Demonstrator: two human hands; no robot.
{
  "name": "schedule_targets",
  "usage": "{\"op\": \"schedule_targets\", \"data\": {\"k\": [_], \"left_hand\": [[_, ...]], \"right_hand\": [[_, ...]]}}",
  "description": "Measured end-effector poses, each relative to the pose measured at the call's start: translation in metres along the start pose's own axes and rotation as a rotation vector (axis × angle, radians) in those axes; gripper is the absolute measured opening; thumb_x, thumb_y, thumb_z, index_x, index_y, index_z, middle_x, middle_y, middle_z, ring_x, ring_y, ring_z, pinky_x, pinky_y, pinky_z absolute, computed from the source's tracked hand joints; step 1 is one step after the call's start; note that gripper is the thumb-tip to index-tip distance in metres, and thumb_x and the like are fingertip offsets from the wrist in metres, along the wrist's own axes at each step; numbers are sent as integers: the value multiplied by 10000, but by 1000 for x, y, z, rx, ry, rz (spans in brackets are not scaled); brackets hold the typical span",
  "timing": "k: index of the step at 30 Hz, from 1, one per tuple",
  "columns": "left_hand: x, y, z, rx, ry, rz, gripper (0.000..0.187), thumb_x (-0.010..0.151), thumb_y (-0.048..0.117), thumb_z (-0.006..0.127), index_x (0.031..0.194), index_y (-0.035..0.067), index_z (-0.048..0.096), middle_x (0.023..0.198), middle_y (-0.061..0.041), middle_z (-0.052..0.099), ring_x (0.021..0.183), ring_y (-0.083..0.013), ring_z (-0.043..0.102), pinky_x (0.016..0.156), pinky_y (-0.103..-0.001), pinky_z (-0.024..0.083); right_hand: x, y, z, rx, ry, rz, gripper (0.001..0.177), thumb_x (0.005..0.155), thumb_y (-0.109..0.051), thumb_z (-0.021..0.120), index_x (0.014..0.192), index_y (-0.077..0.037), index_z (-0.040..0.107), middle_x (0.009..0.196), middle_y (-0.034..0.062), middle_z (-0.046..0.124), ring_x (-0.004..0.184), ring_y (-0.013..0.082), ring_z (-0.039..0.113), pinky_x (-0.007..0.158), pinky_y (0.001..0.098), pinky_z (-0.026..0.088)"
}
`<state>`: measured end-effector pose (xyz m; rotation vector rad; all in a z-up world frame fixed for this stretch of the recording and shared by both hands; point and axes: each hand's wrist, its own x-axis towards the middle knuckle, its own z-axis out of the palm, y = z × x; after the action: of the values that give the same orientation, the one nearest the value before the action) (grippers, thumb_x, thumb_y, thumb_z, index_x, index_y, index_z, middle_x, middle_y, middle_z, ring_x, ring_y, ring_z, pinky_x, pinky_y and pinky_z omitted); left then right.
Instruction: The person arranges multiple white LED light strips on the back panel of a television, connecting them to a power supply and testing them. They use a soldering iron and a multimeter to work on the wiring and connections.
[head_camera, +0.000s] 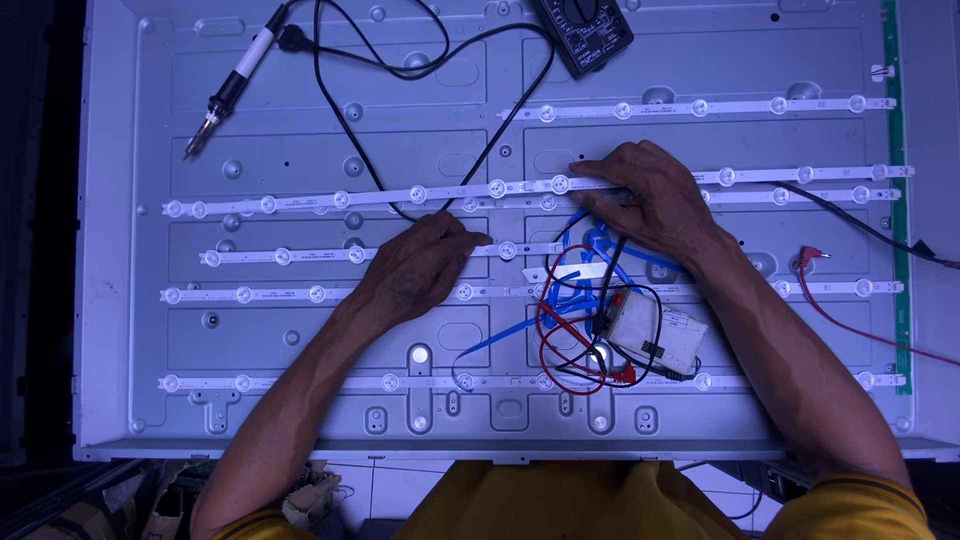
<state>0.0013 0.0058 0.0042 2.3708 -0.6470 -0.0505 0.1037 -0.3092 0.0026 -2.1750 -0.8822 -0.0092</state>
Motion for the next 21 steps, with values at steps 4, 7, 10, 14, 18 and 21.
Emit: {"op": "schedule_targets", "data": {"k": [4, 7, 10, 14, 18, 21], "left_hand": [[0, -3, 1, 27, -11, -13, 240, 1041, 148, 543, 1198, 136, 725, 965, -102, 619, 866, -289, 656, 675, -376, 551], [0, -4, 1, -1, 0, -7, 234, 1030, 159, 575, 1204, 136, 730, 969, -112, 619, 865, -293, 654, 682, -379, 548], [0, -7, 0, 15, -18, 3, 241, 1002, 163, 620, 1213, 121, 728, 979, -132, 625, 880, -322, 656, 696, -414, 553], [0, -10, 2, 80, -3, 31, 248, 1015, 173, 610, 1228, 145, 733, 978, -113, 624, 905, -316, 658, 726, -418, 559], [1, -7, 1, 117, 16, 46, 254, 1018, 173, 611, 1235, 146, 740, 978, -112, 636, 923, -298, 657, 746, -395, 563], [2, -6, 1, 130, 32, 43, 256, 1024, 183, 606, 1239, 147, 741, 989, -106, 639, 942, -295, 659, 756, -392, 565]], "right_hand": [[1, -3, 1, 0, -20, 37, 335, 947, -169, 786, 1257, -43, 775, 984, 243, 719, 872, 416, 647, 785, 480, 524], [0, -2, 6, 6, -11, 32, 319, 942, -154, 788, 1236, -31, 776, 981, 250, 716, 867, 431, 647, 763, 487, 529], [-2, 3, 13, -9, 14, 21, 302, 945, -176, 796, 1227, -69, 786, 968, 193, 720, 871, 388, 650, 764, 470, 532], [-3, 8, 18, -80, 49, -52, 299, 954, -206, 784, 1231, -93, 790, 936, 157, 716, 835, 323, 642, 756, 426, 540], [-7, 10, 22, -172, 81, -97, 281, 960, -206, 783, 1223, -109, 800, 919, 146, 712, 806, 295, 635, 741, 402, 539], [-8, 13, 25, -198, 87, -129, 284, 965, -225, 780, 1231, -125, 799, 922, 133, 714, 810, 284, 634, 756, 396, 544]]}}
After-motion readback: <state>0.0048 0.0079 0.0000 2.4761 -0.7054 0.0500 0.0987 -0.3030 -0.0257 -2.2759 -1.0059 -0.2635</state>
